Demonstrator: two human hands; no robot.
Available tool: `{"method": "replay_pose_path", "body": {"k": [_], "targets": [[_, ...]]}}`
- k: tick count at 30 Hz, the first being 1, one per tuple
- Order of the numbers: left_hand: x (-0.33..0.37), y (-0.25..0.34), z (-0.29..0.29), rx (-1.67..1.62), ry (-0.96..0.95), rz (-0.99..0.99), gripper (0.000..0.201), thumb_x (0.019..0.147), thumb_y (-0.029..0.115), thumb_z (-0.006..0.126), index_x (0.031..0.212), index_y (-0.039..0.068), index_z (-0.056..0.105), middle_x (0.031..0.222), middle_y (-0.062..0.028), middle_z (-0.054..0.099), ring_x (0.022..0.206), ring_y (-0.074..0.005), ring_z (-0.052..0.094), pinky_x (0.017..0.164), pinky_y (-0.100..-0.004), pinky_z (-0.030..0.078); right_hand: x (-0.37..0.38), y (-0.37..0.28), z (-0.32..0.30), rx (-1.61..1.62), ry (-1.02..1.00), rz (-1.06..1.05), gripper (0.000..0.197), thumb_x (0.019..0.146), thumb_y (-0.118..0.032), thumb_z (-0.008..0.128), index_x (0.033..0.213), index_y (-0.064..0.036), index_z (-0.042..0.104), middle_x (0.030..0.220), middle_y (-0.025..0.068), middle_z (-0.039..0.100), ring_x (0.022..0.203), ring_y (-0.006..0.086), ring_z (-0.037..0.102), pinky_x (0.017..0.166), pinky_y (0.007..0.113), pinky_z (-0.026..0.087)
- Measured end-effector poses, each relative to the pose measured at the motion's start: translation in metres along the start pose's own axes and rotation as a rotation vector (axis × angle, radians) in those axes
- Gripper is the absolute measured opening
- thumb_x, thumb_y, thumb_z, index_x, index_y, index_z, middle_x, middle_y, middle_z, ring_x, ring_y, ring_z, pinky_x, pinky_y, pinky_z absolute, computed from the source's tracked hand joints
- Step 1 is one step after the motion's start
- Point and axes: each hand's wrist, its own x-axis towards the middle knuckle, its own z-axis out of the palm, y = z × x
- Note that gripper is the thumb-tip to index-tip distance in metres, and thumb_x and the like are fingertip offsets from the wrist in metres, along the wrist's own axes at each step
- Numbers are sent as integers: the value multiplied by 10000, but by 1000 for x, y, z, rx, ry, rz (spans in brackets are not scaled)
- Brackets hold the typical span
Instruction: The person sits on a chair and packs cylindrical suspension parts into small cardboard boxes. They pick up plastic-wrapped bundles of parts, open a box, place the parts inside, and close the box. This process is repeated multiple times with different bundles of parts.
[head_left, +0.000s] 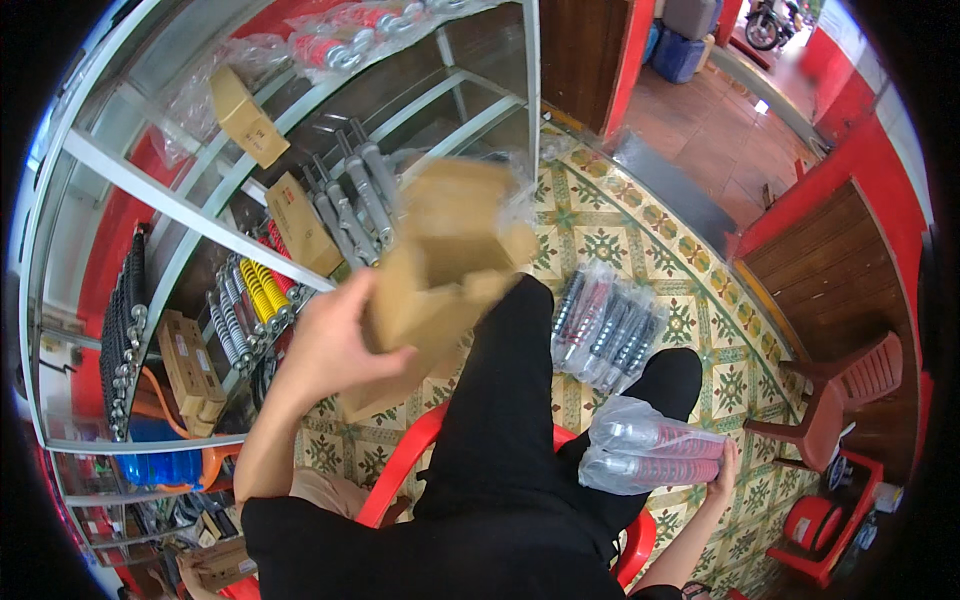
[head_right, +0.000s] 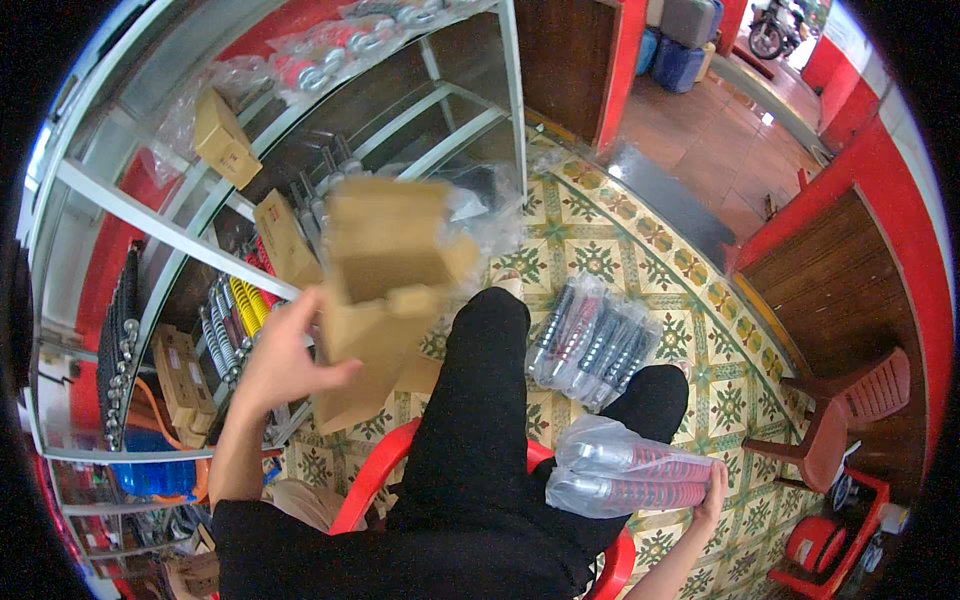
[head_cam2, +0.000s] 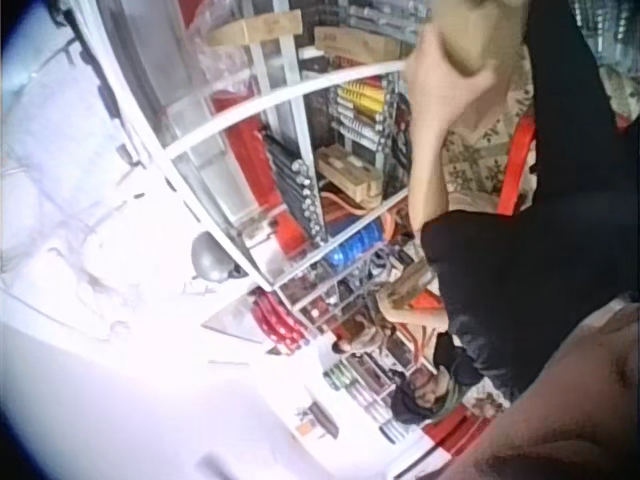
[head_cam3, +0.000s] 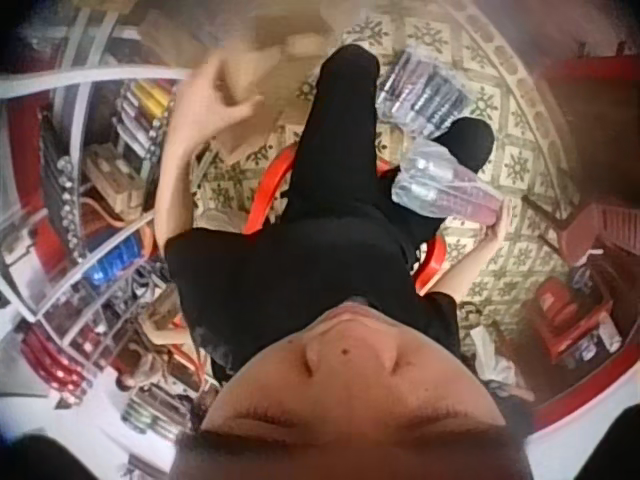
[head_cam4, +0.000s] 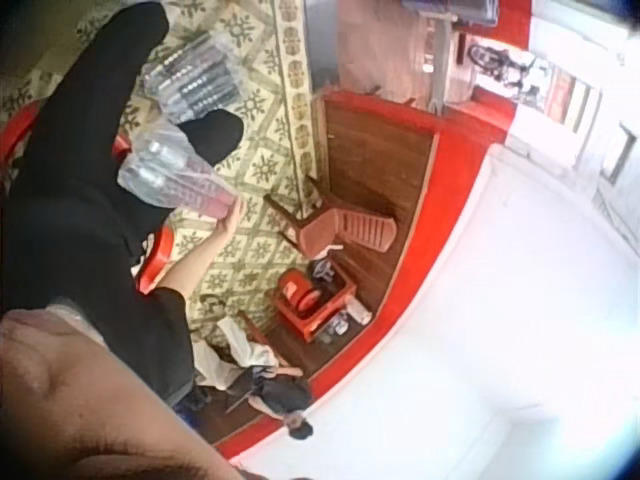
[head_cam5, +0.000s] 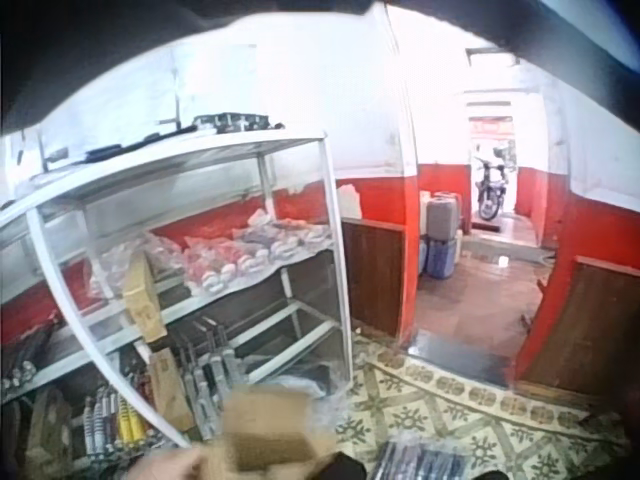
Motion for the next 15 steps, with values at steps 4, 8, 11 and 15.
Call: {"method": "replay_pose_path", "body": {"k": [4,8,11,15], "targets": [[-41,-52,0,-253,194,-151,519,611,121,785,1071,-7,582,969,-137,667,914,-211,653,806,-340,502,11,2,-4,5,5,4,399,889,-289,649,1192,-66,516,1098,62,575,1013,197,571,853,351,488],[-64,-94,53,-334,344,-177,500,616,115,780,1053,-28,584,979,-115,657,912,-202,642,839,-328,488,19,3,-9,-12,-62,-18,431,892,-302,641,1221,-60,504,1125,73,571,1036,210,564,871,357,485],[-77,-122,101,-427,297,-320,559,617,117,775,1112,-20,553,1062,-132,622,973,-220,621,853,-332,481,16,3,-8,-26,-60,-33,473,885,-329,648,1241,-58,494,1162,78,559,1070,218,554,884,368,483],[-97,-197,190,-331,337,-392,591,611,159,769,1131,-13,545,1082,-137,621,979,-251,622,837,-332,491,4,-10,9,-41,-24,-8,515,869,-348,664,1257,-59,489,1198,81,542,1102,228,544,895,382,479]]}}
